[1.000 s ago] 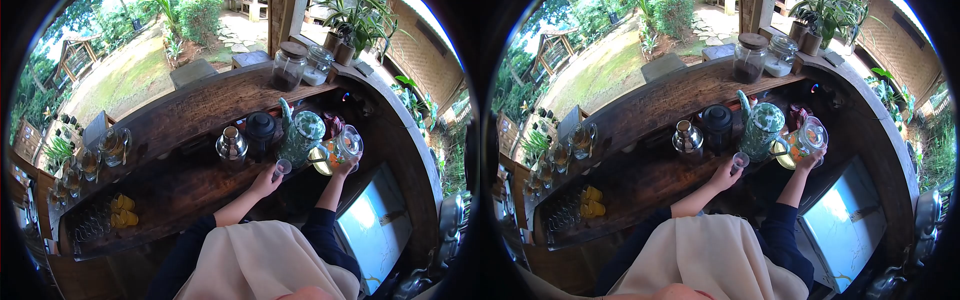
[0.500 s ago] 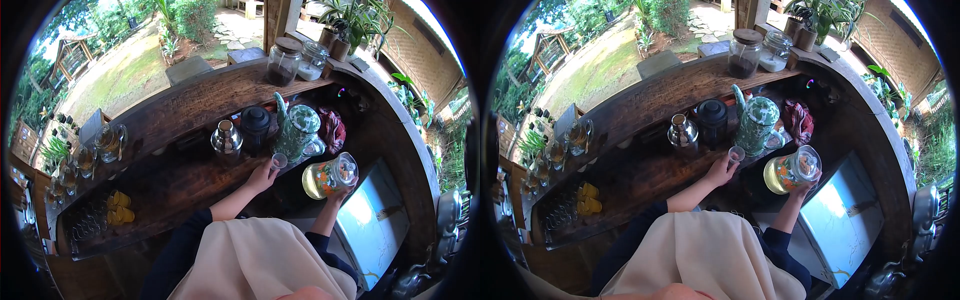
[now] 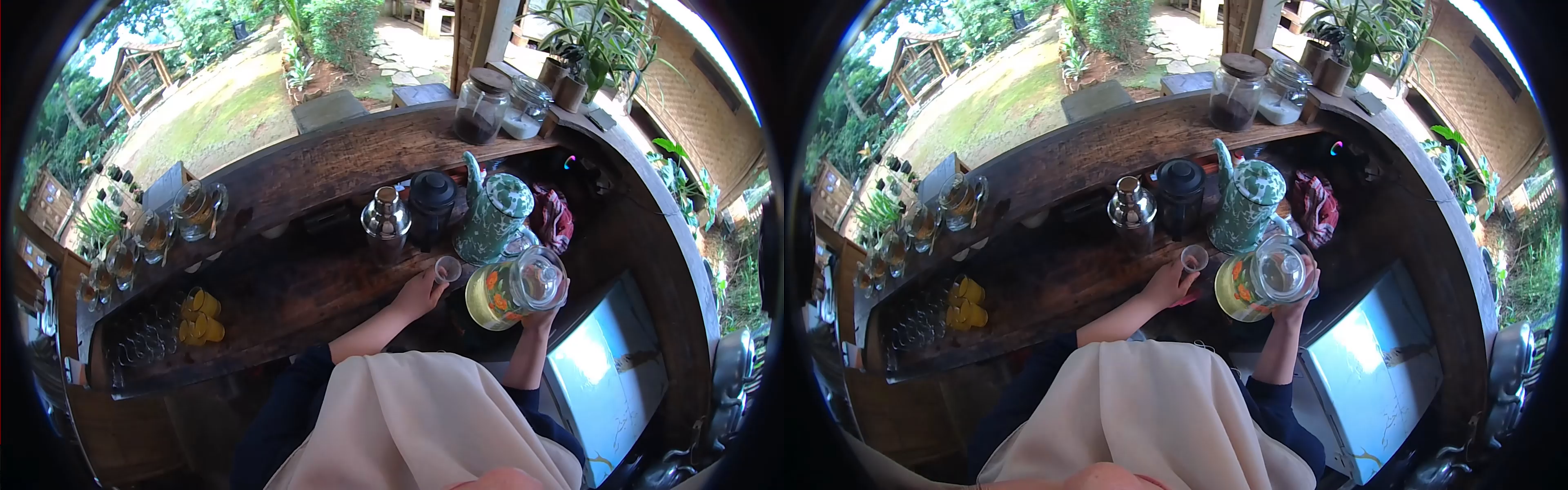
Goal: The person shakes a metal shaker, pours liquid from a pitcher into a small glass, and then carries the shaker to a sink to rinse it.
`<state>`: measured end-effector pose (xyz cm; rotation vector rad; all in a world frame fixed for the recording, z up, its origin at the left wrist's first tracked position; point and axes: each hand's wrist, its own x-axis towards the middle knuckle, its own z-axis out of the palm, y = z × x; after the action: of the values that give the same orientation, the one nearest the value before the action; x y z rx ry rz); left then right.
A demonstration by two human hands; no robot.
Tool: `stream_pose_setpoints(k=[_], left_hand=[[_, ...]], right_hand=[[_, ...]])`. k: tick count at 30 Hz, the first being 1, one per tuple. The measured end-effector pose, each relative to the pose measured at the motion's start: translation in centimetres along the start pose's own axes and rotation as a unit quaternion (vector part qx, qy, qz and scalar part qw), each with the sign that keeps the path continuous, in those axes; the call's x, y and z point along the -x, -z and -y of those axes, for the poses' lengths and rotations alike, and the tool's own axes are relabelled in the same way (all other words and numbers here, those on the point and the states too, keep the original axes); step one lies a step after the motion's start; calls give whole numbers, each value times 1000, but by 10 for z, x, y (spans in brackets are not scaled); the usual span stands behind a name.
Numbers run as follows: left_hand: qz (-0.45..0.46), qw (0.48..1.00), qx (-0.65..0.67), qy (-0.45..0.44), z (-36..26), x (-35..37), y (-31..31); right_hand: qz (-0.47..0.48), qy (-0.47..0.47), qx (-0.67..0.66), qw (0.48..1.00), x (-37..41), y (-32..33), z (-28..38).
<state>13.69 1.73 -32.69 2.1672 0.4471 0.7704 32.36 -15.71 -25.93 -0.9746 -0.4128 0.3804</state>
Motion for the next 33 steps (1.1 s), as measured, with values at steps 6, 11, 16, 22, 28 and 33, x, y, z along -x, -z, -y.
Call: stream_pose_setpoints(k=[6, 11, 16, 22, 28, 33], left_hand=[[24, 995, 16, 93, -6, 31, 32], [14, 989, 20, 144, -9, 57, 71], [-83, 991, 17, 104, 0, 81, 98], [-60, 986, 40, 148, 4, 99, 128], [-77, 979, 68, 178, 7, 109, 140], [-75, 982, 69, 156, 10, 114, 146]], right_hand=[[109, -6, 47, 993, 8, -55, -2], [197, -55, 79, 976, -1, -73, -21], [272, -25, 128, 953, -8, -95, -40], [319, -77, 144, 934, 0, -126, -53], [362, -31, 198, 910, 16, -163, -49], [405, -40, 197, 892, 19, -178, -49]])
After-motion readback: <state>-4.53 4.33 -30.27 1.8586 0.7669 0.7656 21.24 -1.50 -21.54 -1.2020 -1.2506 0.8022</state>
